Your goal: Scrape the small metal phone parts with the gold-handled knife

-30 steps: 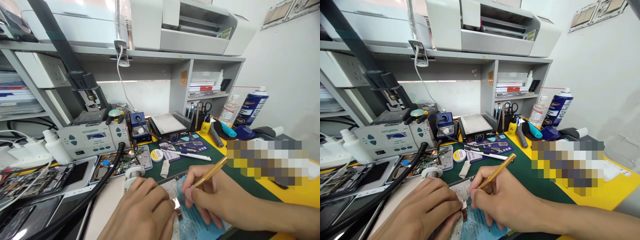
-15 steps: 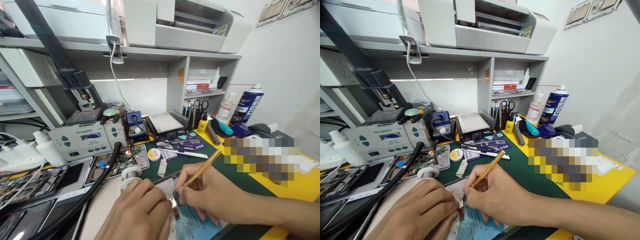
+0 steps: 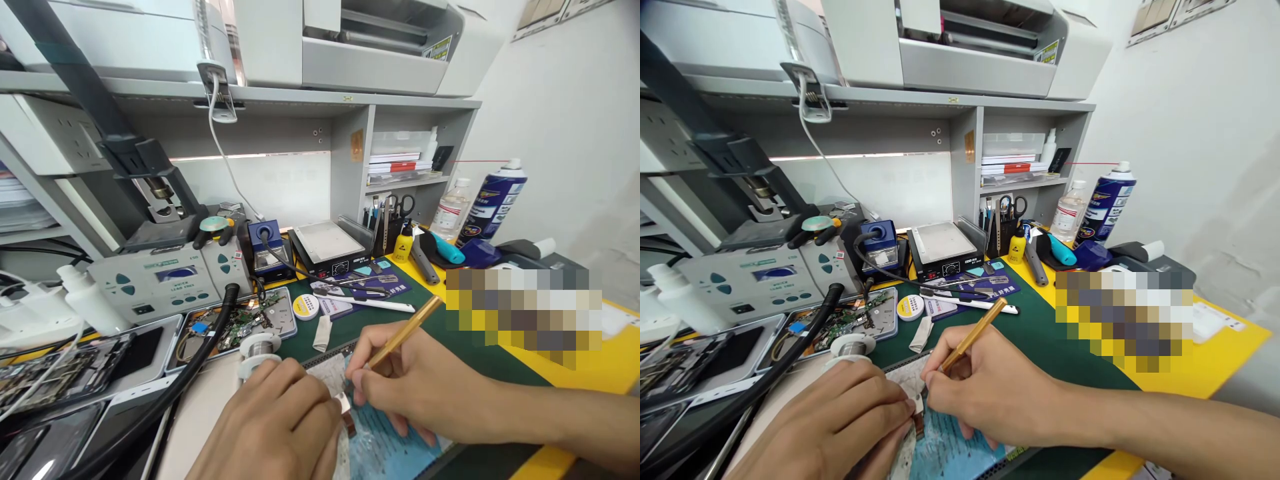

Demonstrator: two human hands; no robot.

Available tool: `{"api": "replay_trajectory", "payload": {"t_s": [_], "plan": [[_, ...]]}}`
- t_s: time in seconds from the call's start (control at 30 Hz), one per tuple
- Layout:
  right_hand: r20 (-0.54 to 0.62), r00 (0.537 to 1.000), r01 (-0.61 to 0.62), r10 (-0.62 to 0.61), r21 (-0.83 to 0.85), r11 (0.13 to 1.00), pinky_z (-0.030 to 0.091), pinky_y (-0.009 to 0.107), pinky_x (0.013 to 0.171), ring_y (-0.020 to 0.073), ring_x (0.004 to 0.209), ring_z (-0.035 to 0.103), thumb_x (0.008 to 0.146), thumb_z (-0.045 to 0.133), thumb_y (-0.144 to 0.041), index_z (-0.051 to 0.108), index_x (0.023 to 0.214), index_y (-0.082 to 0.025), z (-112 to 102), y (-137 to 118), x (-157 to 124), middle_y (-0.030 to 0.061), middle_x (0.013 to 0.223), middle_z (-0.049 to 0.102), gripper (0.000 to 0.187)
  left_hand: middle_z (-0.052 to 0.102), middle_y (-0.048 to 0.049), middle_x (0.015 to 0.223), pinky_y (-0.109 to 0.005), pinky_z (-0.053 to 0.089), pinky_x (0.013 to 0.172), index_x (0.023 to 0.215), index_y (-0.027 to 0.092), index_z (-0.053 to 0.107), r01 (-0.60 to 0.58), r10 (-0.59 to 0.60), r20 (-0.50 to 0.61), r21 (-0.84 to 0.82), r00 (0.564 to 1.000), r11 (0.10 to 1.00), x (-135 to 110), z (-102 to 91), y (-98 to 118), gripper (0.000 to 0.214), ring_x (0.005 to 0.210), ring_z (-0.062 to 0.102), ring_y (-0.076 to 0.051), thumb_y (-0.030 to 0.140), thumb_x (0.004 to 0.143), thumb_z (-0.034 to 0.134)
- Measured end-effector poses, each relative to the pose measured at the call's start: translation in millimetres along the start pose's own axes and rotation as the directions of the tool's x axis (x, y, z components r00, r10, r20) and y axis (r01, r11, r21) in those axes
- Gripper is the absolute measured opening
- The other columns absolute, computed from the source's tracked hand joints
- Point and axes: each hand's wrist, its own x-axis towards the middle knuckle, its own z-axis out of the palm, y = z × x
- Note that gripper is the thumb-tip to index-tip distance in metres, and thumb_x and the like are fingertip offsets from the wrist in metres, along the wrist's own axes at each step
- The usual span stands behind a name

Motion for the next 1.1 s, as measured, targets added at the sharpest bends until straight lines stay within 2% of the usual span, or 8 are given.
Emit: {"api": "replay_trajectory", "payload": {"t_s": [0.3,0.6,0.77,0.83,0.93,1.1], "plan": [[0.032,0.999,0.033,-0.033,0.002,0.999,0.037,0.014,0.028,0.0046,0.039,0.047,0.084,0.063,-0.025,0.059,0.086,-0.019,-2.4,-6.2,-1.2,-0.0001,0.079,0.067,0.009,0.065,0.0004,0.075,-0.029,0.048,0.065,0.077,0.020,0.061,0.066,-0.066,0.014,-0.020,0.998,0.998,-4.8,1.8,3.5,0.017,0.073,0.059,-0.017,0.012,0.092,0.055],[0.004,1.000,0.023,-0.023,-0.015,1.000,0.037,0.013,0.029,0.0053,0.042,0.050,0.080,0.064,-0.020,0.059,0.083,-0.018,-0.3,-10.5,-3.4,-0.0005,0.077,0.067,0.007,0.065,0.0005,0.076,-0.030,0.049,0.066,0.076,0.020,0.058,0.099,-0.099,0.009,-0.025,0.995,0.995,-1.0,0.6,7.7,0.019,0.074,0.060,-0.017,0.015,0.094,0.055],[0.011,1.000,0.002,-0.002,-0.048,0.999,0.037,0.013,0.029,0.0062,0.039,0.046,0.079,0.063,-0.019,0.059,0.082,-0.019,-0.7,-13.3,-4.0,-0.0064,0.057,0.056,0.005,0.065,0.0010,0.077,-0.033,0.050,0.067,0.074,0.020,0.058,0.132,-0.131,0.023,-0.031,0.991,0.991,-2.4,-2.1,11.1,0.021,0.075,0.060,-0.018,0.016,0.095,0.055],[0.017,1.000,0.001,0.000,-0.055,0.998,0.038,0.013,0.029,0.0062,0.040,0.047,0.079,0.064,-0.020,0.059,0.081,-0.018,-0.8,-14.2,-4.6,-0.0052,0.060,0.058,0.006,0.066,0.0011,0.077,-0.033,0.050,0.067,0.075,0.020,0.058,0.130,-0.128,0.040,-0.039,0.991,0.991,-2.4,-3.5,11.9,0.022,0.075,0.060,-0.018,0.016,0.096,0.054],[0.011,1.000,0.017,-0.016,-0.044,0.999,0.038,0.014,0.029,0.0059,0.043,0.050,0.079,0.066,-0.023,0.059,0.081,-0.018,-1.0,-14.2,-5.0,0.0001,0.076,0.067,0.008,0.066,0.0013,0.078,-0.034,0.049,0.066,0.076,0.020,0.058,0.129,-0.128,0.036,-0.045,0.991,0.991,-1.0,-4.9,12.0,0.021,0.074,0.060,-0.018,0.017,0.096,0.054],[0.024,0.999,0.028,-0.027,-0.035,0.999,0.038,0.015,0.030,0.0059,0.042,0.048,0.079,0.066,-0.021,0.060,0.082,-0.018,-1.4,-11.9,-4.4,0.0007,0.076,0.068,0.007,0.065,0.0019,0.076,-0.035,0.048,0.064,0.075,0.021,0.059,0.128,-0.128,0.018,-0.051,0.992,0.990,-2.6,-2.5,9.7,0.021,0.072,0.058,-0.018,0.015,0.095,0.054]]}}
